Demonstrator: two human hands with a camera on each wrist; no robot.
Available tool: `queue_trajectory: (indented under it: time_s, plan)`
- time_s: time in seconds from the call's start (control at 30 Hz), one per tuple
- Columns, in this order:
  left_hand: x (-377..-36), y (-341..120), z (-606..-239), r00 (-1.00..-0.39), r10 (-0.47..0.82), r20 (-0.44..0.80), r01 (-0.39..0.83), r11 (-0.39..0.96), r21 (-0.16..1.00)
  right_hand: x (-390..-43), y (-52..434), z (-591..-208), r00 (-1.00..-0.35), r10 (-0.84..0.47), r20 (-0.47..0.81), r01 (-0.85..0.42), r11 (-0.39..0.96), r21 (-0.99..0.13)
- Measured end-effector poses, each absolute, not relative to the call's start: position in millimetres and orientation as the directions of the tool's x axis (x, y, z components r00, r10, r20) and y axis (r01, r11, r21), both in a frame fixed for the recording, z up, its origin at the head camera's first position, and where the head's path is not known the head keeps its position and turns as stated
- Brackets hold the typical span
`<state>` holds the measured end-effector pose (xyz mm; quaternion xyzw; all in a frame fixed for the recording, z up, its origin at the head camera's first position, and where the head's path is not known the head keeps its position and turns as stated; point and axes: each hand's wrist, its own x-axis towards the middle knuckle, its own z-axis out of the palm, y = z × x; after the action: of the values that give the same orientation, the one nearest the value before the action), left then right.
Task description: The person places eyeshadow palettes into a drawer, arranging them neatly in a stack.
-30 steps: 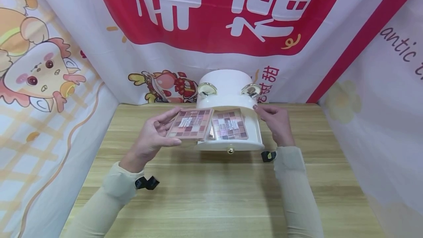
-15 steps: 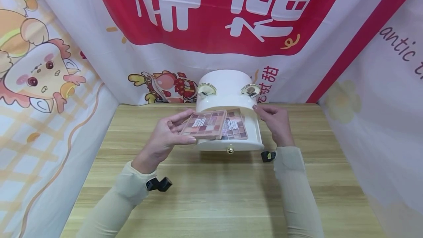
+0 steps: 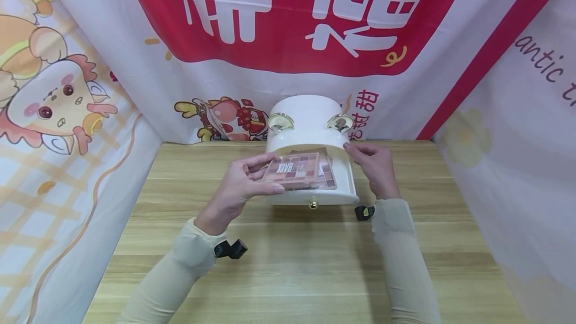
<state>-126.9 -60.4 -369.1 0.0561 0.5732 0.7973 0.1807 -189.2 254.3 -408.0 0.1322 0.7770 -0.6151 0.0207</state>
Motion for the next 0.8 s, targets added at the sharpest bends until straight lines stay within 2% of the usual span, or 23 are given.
queue_trajectory:
  time_s: [0.3, 0.8]
  plan:
    - [-132, -45, -377, -0.931, 0.351, -0.104, -0.198, -0.243, 0.949, -190, 253, -408, -0.966, 0.172, -0.191, 0.227, 0.215, -0.950]
    - [-145, -30, -391, -0.963, 0.257, -0.076, -0.080, -0.003, 0.997, -190, 254, -410, -0.967, 0.177, -0.181, 0.216, 0.199, -0.956]
